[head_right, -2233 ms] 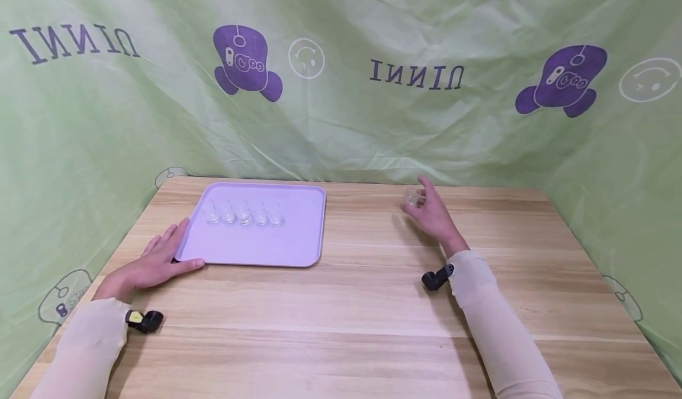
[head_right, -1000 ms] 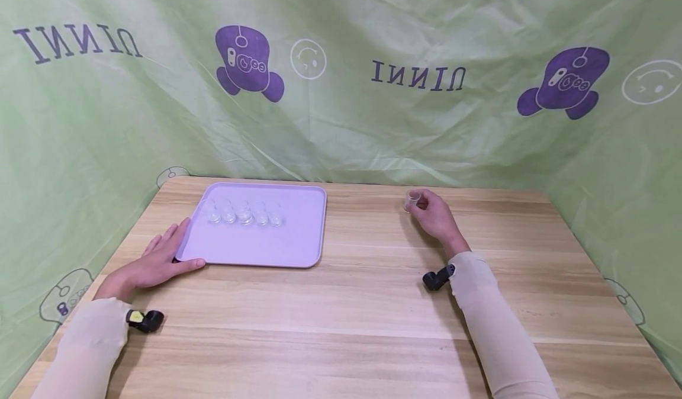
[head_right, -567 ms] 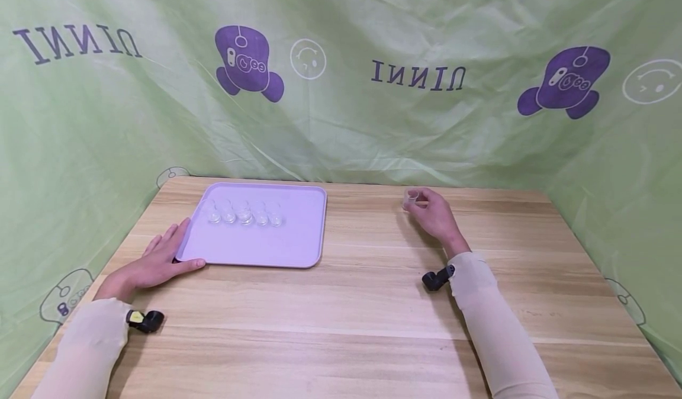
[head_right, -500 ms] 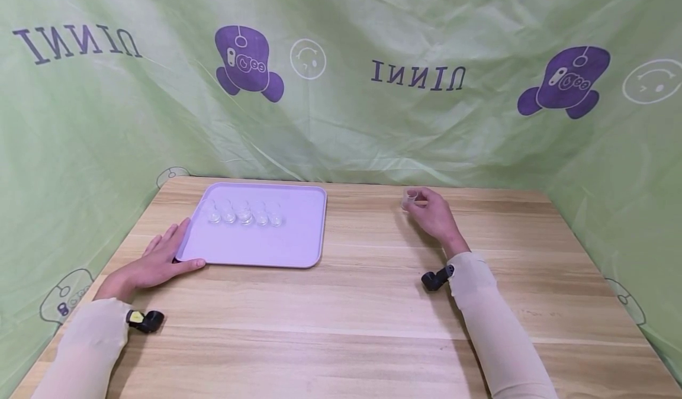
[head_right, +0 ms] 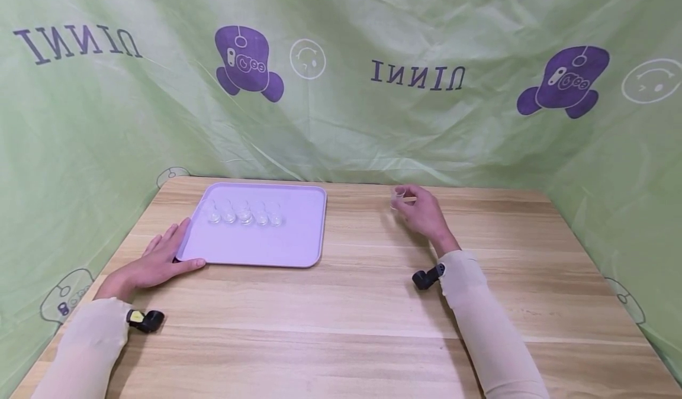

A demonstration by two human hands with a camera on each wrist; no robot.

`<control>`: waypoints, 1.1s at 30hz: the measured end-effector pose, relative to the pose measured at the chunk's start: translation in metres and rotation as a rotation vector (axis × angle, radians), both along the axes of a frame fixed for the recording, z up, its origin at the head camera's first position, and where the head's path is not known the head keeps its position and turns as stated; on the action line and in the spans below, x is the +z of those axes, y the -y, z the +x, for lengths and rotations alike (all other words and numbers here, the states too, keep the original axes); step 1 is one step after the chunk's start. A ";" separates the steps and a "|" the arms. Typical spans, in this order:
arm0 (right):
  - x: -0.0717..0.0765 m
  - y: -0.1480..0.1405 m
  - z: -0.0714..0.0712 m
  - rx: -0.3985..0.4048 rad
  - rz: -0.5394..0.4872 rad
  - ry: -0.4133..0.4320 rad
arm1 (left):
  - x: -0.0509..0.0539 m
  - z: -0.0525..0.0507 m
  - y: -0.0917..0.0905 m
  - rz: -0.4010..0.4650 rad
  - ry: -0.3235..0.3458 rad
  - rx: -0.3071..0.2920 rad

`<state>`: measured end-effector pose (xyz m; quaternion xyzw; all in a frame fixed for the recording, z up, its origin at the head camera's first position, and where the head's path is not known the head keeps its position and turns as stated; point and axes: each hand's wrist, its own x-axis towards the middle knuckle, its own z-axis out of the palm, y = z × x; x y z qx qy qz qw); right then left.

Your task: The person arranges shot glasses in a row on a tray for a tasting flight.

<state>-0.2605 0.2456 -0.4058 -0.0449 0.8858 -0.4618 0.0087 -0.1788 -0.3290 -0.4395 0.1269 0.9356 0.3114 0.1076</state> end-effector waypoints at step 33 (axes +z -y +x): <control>0.000 0.090 -0.004 0.146 -0.057 -0.068 | -0.008 -0.004 0.006 -0.038 0.020 0.010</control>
